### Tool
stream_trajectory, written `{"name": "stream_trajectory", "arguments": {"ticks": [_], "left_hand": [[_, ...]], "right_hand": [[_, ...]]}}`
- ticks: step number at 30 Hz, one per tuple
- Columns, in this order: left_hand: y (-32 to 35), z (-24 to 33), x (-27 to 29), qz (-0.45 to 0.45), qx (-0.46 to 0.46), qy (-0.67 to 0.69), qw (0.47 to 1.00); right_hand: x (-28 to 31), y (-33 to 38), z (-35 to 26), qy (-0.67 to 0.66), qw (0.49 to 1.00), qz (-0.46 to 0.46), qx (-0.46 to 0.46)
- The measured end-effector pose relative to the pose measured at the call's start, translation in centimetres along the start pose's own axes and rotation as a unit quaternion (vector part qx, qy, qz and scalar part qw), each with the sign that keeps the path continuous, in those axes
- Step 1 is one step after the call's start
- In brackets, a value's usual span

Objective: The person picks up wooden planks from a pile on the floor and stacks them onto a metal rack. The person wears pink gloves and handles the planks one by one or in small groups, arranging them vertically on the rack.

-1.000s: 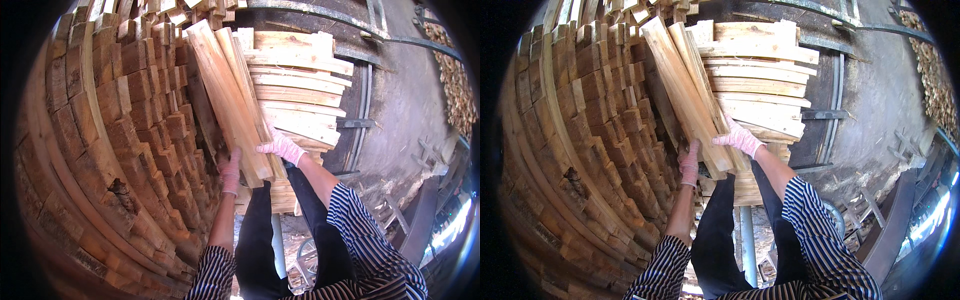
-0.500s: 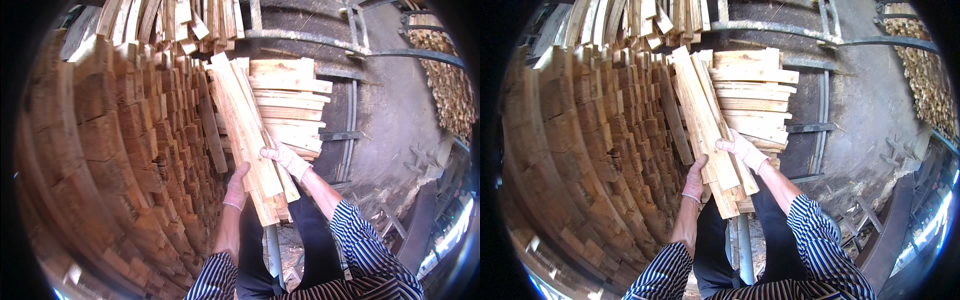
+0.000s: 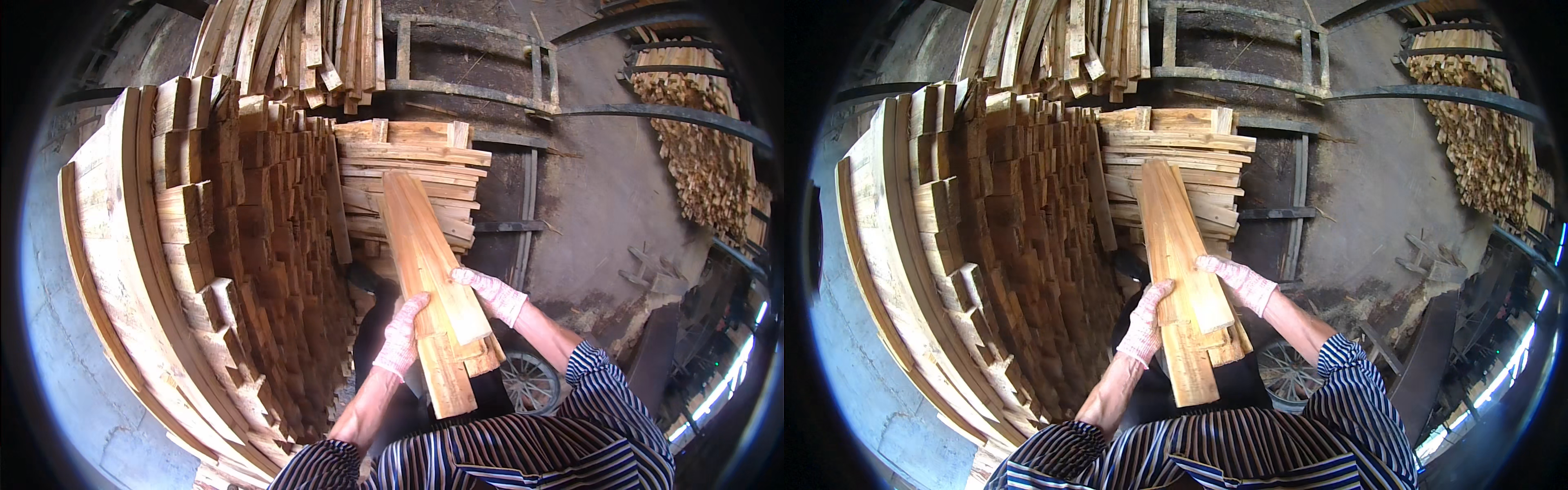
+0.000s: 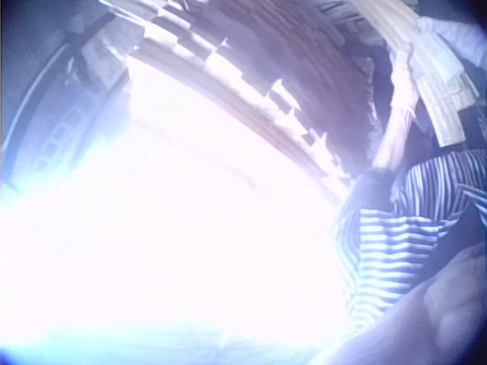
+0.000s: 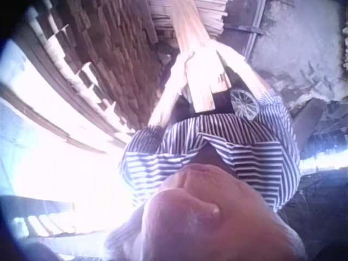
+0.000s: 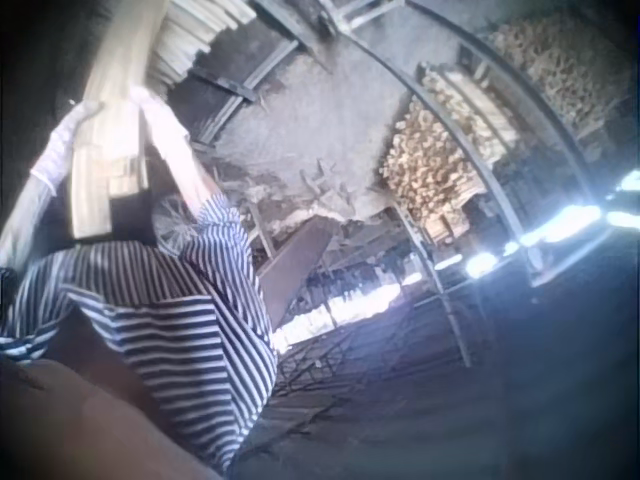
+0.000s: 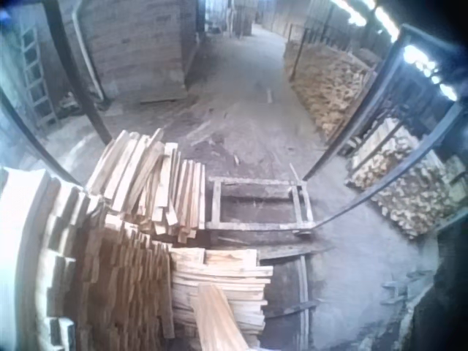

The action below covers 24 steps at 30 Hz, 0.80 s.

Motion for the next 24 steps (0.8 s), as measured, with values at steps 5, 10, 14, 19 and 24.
{"name": "stream_trajectory", "arguments": {"ticks": [5, 10, 14, 19, 24], "left_hand": [[-4.9, 4.1, -3.3, -0.054, 0.061, 0.053, 0.995], [-17.7, 9.2, -4.3, -0.046, 0.081, -0.043, 0.995], [-15.7, 8.0, -4.9, -0.050, 0.144, -0.054, 0.987], [-8.8, 4.3, -0.1, -0.069, -0.044, -0.064, 0.995], [4.1, 4.8, -5.4, -0.050, -0.283, -0.306, 0.907]], "right_hand": [[-0.9, 0.0, -5.9, 0.077, 0.993, 0.068, 0.061], [3.8, -11.3, -10.6, 0.208, 0.972, 0.097, 0.051], [5.8, -10.2, -8.4, 0.192, 0.966, 0.084, 0.151], [1.5, -2.8, -2.5, 0.189, 0.971, 0.004, 0.149], [-2.6, 4.9, -3.2, 0.107, 0.981, -0.019, 0.159]]}}
Point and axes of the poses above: each hand's wrist, its own y-axis away from the middle knuckle, its own x-axis out of the back of the hand, z = x × y, the point moved 7 cm from there along -y, towards the middle knuckle, and after that the axes turned 11 degrees about y, right-handed, at the moved point
